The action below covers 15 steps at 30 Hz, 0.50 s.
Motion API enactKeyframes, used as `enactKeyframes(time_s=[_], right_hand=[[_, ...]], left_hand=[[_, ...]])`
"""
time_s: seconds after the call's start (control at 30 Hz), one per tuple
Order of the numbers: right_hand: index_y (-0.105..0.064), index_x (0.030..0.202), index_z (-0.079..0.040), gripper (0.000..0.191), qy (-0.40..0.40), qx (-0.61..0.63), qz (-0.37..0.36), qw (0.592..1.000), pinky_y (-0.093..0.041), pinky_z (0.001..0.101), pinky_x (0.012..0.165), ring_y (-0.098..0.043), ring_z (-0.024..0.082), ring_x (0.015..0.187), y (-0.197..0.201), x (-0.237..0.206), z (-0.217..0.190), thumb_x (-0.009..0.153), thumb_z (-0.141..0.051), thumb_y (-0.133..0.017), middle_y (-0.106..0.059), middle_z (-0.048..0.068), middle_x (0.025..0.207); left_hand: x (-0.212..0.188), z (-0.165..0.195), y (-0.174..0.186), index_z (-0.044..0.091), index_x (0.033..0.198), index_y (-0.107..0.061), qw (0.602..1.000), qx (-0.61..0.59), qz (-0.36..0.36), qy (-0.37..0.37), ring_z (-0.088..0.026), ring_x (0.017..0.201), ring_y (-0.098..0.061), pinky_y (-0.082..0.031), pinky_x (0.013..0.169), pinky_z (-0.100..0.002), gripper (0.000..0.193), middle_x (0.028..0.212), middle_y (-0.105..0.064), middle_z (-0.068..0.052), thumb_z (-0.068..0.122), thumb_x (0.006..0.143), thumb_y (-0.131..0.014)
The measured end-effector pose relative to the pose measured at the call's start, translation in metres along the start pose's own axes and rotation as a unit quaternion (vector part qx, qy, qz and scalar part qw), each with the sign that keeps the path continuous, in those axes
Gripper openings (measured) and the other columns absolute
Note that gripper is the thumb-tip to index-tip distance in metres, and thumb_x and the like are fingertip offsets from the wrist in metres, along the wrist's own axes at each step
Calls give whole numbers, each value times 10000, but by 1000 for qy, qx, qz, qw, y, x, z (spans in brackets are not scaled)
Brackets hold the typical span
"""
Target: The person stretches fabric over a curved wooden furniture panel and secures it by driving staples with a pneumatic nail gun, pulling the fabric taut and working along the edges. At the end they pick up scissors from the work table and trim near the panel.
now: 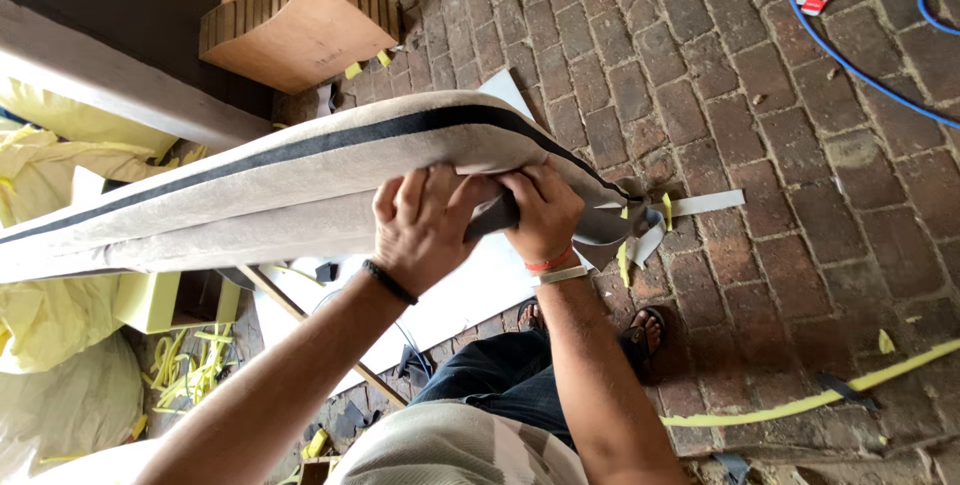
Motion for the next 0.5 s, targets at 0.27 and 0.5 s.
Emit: enactKeyframes(time_s=[0.27,0.5], right_hand=[[-684,832,-58,226,31,28,-50,998,-586,416,716,-705,314,872,20,22,-6,794,-183,-868,-698,59,959],[-704,840,-68,199,43,31,-65,996,-591,411,746,-703,313,903,25,37,-9,771,-159,-867,-687,40,943]], left_hand=[[44,7,-16,200,1265,-696,973,147,-159,-81,-332,1542,-290,-257,1175,-688,433,1631,-439,-135,335,854,-716],[100,5,-48,86,1395,-610,919,185,-321,-133,-384,1212,-563,-375,1031,-630,598,1285,-629,-208,343,877,-760]])
Point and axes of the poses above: each hand's wrist, its own x-axis towards the middle knuckle, its own y-axis out of the back of the hand, z = x × y, the point moved 3 cm from there along x, towards the middle knuckle
